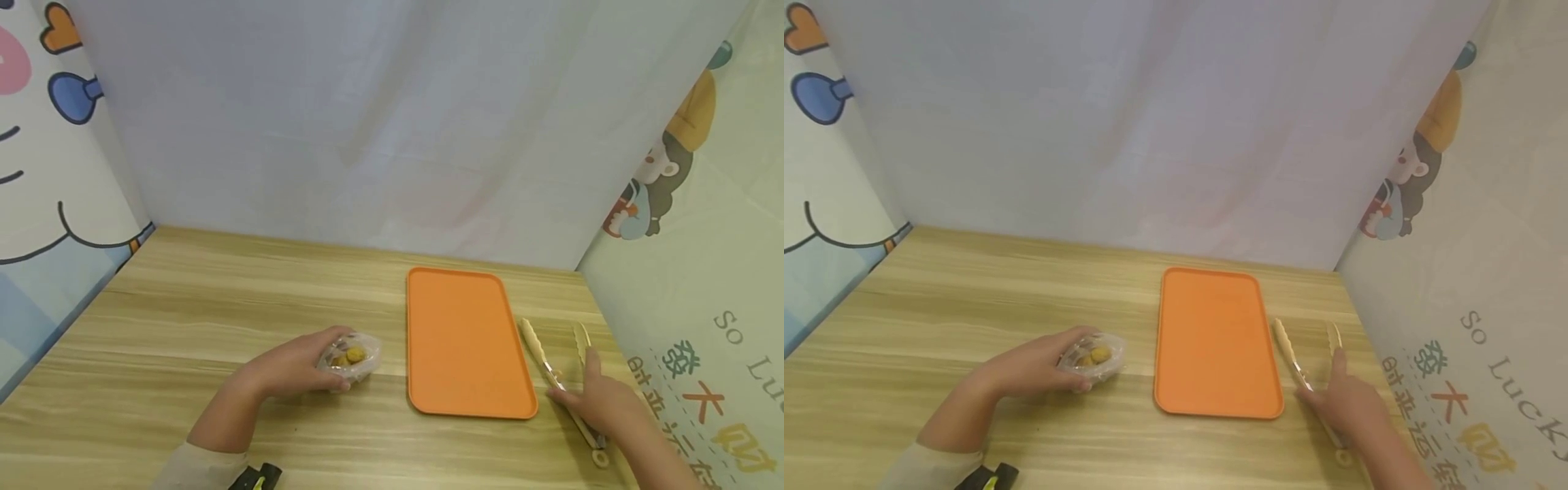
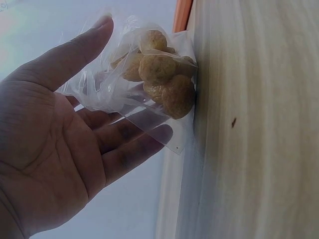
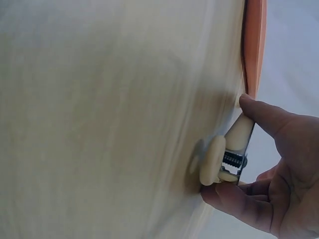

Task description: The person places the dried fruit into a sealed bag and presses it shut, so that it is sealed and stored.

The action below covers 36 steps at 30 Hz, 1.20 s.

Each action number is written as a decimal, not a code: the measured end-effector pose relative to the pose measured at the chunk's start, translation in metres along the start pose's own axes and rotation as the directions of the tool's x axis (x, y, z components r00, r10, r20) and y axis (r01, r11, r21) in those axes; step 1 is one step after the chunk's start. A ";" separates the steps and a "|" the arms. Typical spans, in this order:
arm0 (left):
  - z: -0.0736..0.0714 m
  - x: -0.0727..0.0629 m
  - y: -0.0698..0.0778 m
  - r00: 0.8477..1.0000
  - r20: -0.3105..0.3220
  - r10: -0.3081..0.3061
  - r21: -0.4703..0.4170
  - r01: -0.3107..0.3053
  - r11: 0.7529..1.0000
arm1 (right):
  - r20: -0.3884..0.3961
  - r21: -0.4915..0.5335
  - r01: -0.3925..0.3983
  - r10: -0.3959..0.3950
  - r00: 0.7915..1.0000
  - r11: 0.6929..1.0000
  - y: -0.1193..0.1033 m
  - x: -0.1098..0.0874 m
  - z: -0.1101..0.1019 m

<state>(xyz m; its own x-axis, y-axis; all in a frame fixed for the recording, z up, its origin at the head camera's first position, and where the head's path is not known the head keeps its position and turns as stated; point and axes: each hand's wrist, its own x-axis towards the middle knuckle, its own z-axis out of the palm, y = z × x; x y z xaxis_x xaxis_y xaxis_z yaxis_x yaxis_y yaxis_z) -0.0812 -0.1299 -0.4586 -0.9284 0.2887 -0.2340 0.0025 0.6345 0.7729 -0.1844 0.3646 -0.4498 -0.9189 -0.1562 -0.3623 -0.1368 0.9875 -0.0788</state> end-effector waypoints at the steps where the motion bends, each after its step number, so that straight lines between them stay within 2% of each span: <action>1: 0.000 0.000 0.000 1.000 0.000 0.000 0.001 0.000 1.000 | -0.003 0.000 -0.002 0.002 1.000 1.000 0.000 0.000 0.001; 7: 0.000 0.000 0.000 1.000 -0.001 0.002 0.005 -0.002 1.000 | -0.046 0.012 0.013 -0.012 0.999 1.000 -0.001 0.001 0.005; 12: -0.001 0.001 0.000 1.000 -0.007 0.002 0.011 -0.002 1.000 | -0.021 0.008 0.023 -0.023 1.000 1.000 -0.002 -0.001 -0.001; 17: -0.001 0.000 0.001 1.000 -0.008 0.003 0.011 -0.003 1.000 | -0.001 -0.017 0.027 -0.027 1.000 0.999 -0.005 -0.004 -0.015; 24: 0.000 0.000 0.000 1.000 0.004 0.018 -0.006 -0.018 1.000 | -0.021 -0.032 0.035 -0.035 0.999 0.999 -0.016 -0.004 -0.041; 28: -0.001 0.000 -0.001 0.999 0.001 0.032 -0.003 -0.032 0.999 | -0.063 -0.052 0.093 -0.096 0.993 0.994 -0.033 -0.003 -0.046; 32: -0.001 0.000 0.000 0.999 -0.013 0.046 -0.008 -0.046 0.999 | -0.113 -0.090 0.158 -0.168 0.979 0.983 -0.063 -0.006 -0.049; 36: -0.001 0.000 0.002 0.996 -0.033 0.083 -0.025 -0.083 0.996 | -0.133 -0.082 0.193 -0.202 0.970 0.978 -0.094 -0.009 -0.054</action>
<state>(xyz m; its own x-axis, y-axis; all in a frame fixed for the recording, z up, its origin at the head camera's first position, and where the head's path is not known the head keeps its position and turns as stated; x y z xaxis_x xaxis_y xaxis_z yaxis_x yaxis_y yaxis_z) -0.0818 -0.1295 -0.4561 -0.9367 0.3164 -0.1497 0.0709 0.5904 0.8040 -0.1836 0.2740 -0.3891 -0.9131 -0.3484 -0.2120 -0.3411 0.9373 -0.0710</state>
